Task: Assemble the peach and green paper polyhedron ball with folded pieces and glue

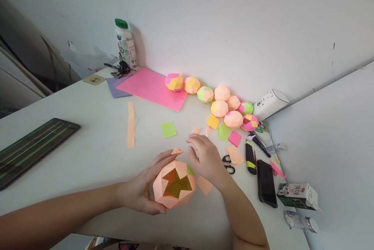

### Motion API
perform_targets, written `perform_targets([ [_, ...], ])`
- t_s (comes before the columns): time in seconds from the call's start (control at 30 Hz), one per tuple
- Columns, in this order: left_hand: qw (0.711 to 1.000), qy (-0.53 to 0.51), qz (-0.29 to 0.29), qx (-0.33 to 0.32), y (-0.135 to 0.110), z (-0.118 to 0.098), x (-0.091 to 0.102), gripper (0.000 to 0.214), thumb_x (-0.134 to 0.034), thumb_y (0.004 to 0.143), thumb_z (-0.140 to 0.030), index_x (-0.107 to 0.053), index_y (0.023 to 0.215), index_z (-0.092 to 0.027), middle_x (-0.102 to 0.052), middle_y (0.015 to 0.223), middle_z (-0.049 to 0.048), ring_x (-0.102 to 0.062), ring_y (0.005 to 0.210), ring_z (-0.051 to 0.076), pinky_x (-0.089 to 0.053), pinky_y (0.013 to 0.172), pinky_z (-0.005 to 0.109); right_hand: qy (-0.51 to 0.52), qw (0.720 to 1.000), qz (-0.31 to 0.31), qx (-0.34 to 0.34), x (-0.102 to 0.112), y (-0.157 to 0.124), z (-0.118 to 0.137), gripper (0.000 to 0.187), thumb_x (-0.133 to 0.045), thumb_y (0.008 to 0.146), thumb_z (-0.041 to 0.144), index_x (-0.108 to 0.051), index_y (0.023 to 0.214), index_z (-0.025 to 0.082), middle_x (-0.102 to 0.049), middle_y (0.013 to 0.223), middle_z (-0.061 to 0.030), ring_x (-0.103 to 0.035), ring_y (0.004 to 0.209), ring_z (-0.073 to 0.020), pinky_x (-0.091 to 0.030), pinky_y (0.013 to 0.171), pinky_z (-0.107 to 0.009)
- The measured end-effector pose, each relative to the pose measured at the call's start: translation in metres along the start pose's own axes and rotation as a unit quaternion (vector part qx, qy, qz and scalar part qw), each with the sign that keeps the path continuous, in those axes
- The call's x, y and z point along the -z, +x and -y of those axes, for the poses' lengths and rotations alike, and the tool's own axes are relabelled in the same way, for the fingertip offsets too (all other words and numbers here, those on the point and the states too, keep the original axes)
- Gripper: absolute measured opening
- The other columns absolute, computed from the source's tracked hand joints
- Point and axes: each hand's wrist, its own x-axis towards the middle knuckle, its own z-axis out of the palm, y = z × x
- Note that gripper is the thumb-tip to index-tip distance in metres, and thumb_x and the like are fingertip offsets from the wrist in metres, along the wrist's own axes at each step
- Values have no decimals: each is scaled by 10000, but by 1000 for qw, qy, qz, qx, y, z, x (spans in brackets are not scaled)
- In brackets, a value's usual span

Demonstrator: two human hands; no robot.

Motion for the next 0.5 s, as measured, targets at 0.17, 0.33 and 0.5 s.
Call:
perform_targets([
  [0.17,1000,-23,5,11,3,0,1,1044,-679,713,-642,-95,1505,-293,-163,1522,150,-136,1420,408,-208,1128,611,255,960,70,-88,-7,0,1,140,-532,899,222,-654,968,215,-703,996,-53,-670,885,-172,-566,788,-320],
  [0.33,999,-41,5,-15,6,-1,0,1032,-656,716,-664,-96,1505,-305,-206,1495,129,-179,1404,383,-243,1135,560,351,924,79,-131,-13,-5,-7,89,-646,849,286,-647,898,211,-692,909,-38,-656,854,-162,-551,764,-298],
  [0.5,999,-52,6,4,5,-1,1,1010,-637,732,-670,-117,1507,-286,-181,1501,136,-170,1412,379,-232,1145,551,422,886,80,-173,-21,-3,-10,137,-690,815,318,-619,837,203,-668,931,-36,-635,853,-153,-534,767,-294],
])
